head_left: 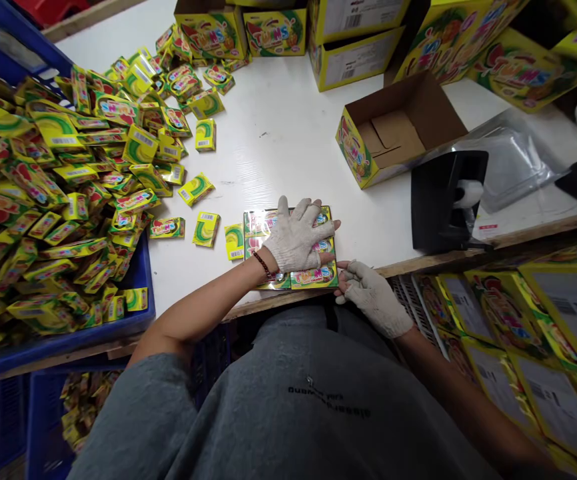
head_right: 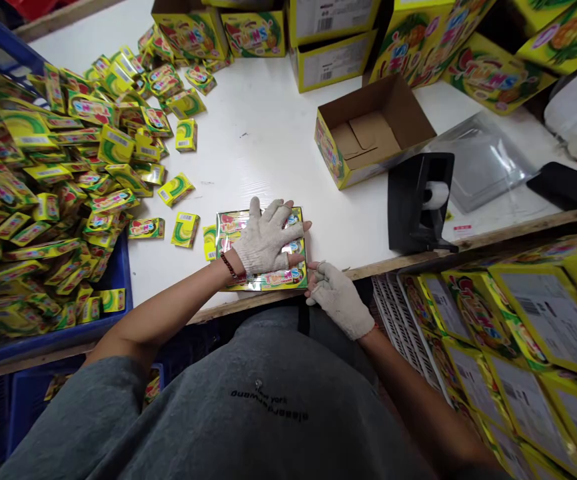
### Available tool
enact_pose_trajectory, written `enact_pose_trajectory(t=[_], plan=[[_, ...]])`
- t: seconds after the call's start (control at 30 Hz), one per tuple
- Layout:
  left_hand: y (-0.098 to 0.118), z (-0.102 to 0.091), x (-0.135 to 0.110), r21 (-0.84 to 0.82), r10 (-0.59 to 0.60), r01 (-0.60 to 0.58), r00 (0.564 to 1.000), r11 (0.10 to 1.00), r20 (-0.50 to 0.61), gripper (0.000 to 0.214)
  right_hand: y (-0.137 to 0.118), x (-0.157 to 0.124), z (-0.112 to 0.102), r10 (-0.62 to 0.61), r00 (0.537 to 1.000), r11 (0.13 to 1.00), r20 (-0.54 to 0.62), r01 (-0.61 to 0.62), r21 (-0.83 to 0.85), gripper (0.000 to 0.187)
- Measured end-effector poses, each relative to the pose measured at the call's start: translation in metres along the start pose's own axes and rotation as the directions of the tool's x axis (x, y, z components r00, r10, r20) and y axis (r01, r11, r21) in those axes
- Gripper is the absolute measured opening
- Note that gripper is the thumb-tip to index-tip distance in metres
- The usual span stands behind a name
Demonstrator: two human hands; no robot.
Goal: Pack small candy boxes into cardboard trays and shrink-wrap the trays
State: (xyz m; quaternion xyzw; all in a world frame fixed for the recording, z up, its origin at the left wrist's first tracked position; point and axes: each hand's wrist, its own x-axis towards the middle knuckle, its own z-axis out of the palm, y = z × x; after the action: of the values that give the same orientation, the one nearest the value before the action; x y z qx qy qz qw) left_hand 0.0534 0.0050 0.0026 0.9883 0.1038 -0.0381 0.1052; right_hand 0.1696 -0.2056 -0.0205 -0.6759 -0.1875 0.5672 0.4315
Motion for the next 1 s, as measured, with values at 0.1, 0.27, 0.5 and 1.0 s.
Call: enact_pose_trajectory(t=[0.1,0.27,0.5,1.0], plan=[[0.000,0.006,0.000,-0.006,-0.016,0.016,0.999,1.000,-0.038,0.086,0.008,-0.001,-0.012,-0.018,0.999,0.997,0.045,0.021,-0.079,0.046],[-0.003,0.016,0.000,-0.002,-0.022,0.022,0.997,1.000,-0.071,0.092,0.039,0.013,-0.013,-0.464,0.886,0.852,0.013,0.451,-0.267,0.050],[-0.005,0.010,-0.001,0.043,-0.004,0.005,1.000,0.999,-0.022,0.112,0.062,0.019,-0.027,-0.785,0.619,0.505,0.027,0.663,-0.552,0.033],[-0.013,0.003,0.001,0.080,0.003,-0.003,1.000,0.997,-0.003,0.111,-0.016,0.019,-0.211,-0.322,0.728,0.875,-0.605,-0.014,-0.484,0.017]])
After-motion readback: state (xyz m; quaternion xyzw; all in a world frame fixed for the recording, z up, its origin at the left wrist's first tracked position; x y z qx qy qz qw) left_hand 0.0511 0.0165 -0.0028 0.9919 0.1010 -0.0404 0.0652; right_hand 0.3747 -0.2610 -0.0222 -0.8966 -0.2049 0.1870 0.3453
